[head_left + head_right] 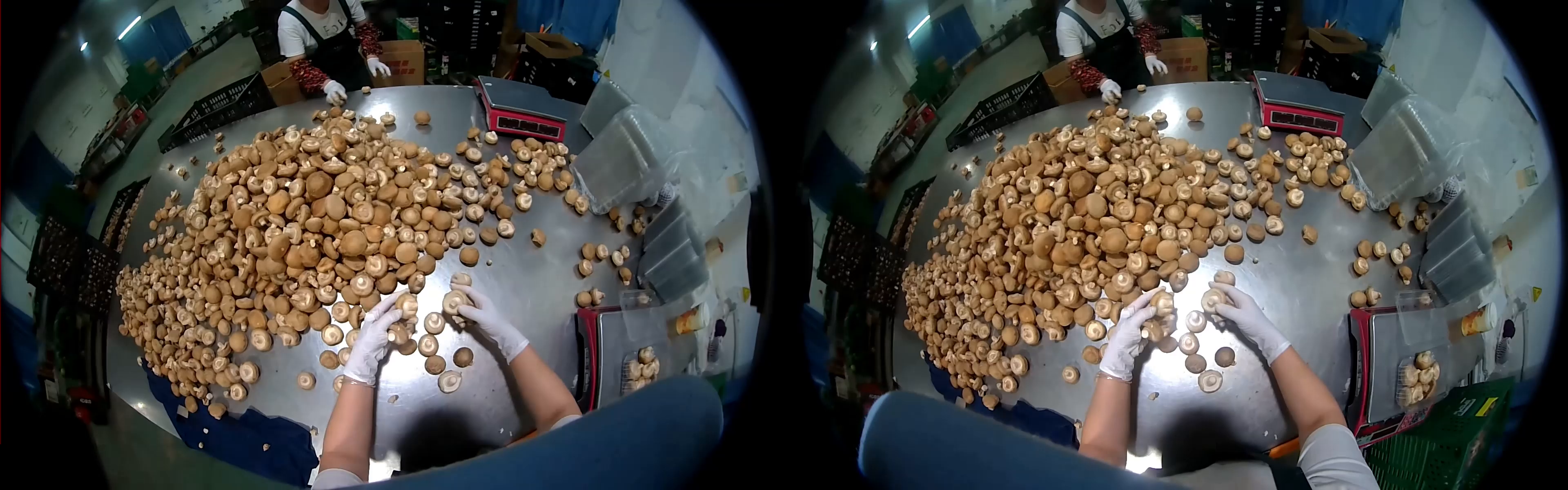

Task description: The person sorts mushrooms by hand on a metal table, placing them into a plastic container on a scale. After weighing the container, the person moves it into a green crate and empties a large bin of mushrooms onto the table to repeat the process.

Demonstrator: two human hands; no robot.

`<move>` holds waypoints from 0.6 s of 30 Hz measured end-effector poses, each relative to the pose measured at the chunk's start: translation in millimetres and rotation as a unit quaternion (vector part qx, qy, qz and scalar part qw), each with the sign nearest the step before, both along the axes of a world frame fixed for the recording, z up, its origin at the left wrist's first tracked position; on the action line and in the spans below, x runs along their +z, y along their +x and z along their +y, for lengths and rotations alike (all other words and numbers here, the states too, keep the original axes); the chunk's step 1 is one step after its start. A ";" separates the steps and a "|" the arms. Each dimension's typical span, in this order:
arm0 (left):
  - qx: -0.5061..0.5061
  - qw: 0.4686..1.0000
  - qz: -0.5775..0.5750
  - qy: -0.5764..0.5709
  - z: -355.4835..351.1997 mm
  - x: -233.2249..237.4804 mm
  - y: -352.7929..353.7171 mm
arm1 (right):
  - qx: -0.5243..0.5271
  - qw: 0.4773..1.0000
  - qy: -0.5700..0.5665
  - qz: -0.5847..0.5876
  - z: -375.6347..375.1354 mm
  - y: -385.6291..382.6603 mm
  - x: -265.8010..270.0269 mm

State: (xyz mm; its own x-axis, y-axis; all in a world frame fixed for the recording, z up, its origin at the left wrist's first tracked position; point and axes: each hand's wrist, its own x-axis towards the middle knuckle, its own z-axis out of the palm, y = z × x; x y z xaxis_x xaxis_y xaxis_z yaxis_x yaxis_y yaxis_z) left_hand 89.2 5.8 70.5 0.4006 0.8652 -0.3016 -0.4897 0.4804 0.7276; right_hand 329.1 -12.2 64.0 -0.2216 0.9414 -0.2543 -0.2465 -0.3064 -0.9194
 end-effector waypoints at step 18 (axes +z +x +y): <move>-0.082 0.967 0.222 0.094 1.1 15.2 12.7 | -0.190 0.808 0.240 -0.503 66.6 48.3 -14.1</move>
State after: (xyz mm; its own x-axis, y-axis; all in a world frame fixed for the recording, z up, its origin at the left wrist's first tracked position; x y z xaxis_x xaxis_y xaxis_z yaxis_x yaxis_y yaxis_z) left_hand 101.9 6.9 85.7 0.4042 0.8571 -0.3193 -0.0369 0.3641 0.9306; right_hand 377.4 54.4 50.0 0.1978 0.9367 0.2890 0.7069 0.0679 -0.7040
